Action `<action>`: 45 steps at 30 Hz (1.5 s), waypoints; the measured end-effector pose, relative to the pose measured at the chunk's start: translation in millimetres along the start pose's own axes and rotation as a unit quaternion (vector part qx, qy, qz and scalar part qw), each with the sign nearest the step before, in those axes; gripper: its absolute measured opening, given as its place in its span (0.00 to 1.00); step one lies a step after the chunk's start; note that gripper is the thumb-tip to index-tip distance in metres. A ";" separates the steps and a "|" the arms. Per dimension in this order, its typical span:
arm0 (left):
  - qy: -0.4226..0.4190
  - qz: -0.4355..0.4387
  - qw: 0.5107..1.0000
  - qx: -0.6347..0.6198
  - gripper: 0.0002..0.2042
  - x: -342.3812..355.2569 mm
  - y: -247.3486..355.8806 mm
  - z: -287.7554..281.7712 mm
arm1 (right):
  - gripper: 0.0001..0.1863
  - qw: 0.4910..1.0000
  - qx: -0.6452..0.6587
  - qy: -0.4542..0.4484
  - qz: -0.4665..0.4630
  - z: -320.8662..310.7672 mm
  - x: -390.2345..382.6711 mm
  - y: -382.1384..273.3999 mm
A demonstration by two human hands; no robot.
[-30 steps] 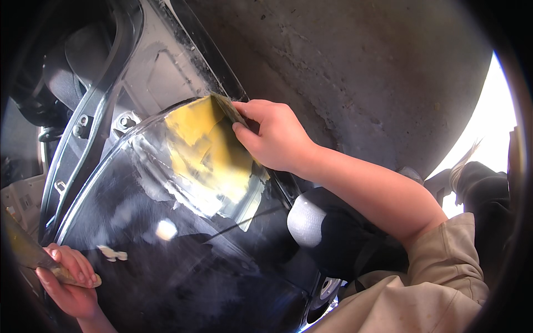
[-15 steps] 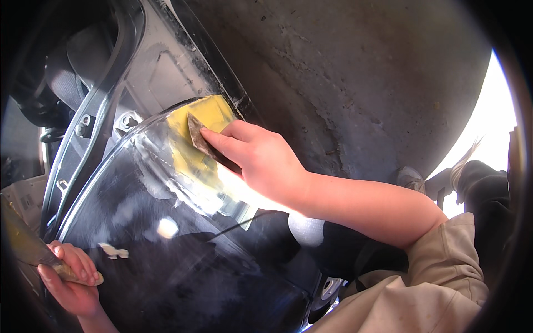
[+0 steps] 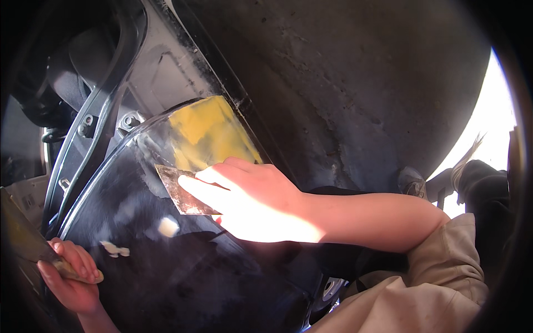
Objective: The person applies yellow body filler to a damaged area on a car door using a putty knife, then smooths and levels the surface with a sanding block. The person repeatedly adds filler and sands the area to achieve a flush finish.
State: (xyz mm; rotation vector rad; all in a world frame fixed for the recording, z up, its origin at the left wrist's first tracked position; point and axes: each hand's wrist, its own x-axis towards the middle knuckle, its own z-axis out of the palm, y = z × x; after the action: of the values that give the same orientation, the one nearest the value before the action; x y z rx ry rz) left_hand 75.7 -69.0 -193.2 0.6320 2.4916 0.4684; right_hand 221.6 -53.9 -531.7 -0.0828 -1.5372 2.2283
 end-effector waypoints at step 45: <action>-0.015 -0.004 1.000 0.005 0.24 2.7 3.9 5.2 | 0.34 0.990 -0.128 0.051 -0.030 3.8 26.6 12.5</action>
State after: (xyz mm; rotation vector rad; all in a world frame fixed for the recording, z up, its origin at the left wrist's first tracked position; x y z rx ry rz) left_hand 77.9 -63.4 -196.7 0.6287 2.4695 0.4413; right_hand 192.5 -50.9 -536.5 -0.2197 -1.7360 1.9409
